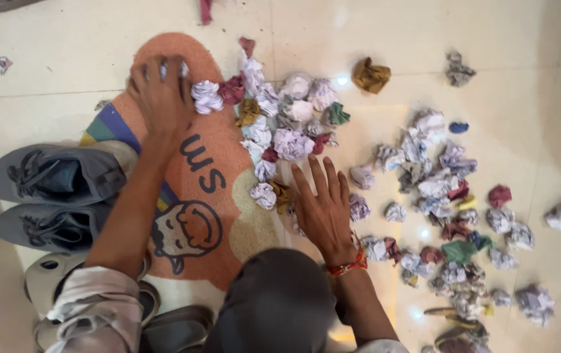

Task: The person sits on the floor and picks up crumpled pieces of paper, placing them into a nearby trash bin. The person continues collecting scattered paper until the floor area is cleared.

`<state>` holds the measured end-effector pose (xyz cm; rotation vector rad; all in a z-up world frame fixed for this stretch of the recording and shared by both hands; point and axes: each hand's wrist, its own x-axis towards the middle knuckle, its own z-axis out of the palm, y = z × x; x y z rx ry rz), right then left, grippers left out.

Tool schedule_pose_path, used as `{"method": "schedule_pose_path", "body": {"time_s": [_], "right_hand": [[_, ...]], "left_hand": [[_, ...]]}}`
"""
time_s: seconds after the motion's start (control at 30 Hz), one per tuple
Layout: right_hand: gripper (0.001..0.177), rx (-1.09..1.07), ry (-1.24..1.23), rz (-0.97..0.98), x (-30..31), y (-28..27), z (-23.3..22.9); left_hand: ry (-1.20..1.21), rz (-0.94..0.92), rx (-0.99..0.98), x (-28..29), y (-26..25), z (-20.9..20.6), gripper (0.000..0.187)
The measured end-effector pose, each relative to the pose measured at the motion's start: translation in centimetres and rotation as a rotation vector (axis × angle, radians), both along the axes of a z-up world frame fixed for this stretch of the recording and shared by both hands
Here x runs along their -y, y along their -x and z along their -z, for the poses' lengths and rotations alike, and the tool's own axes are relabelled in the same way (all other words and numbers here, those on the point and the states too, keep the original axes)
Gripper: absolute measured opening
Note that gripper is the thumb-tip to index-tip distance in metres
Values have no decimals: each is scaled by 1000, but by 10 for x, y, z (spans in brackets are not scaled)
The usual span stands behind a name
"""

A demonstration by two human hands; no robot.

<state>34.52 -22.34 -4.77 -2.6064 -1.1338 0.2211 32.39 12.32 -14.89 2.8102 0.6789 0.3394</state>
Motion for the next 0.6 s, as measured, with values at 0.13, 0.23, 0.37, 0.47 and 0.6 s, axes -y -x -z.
{"method": "schedule_pose_path", "body": {"time_s": [0.13,0.23,0.37,0.47,0.6], "right_hand": [[59,42,31,88,10,8,-6],[61,50,49,126,21,12,-8],[61,0,41,150,34,20,-13],[63,-12,7,189,38,23,-14],[63,-23,-8,187,40,25,-8]], "left_hand": [[128,189,104,73,7,-11,42],[435,282,164,124,10,-27,55],[567,427,141,160,14,-57,64],[481,462,67,159,9,-69,67],[455,621,-177,165,8,-67,69]]}}
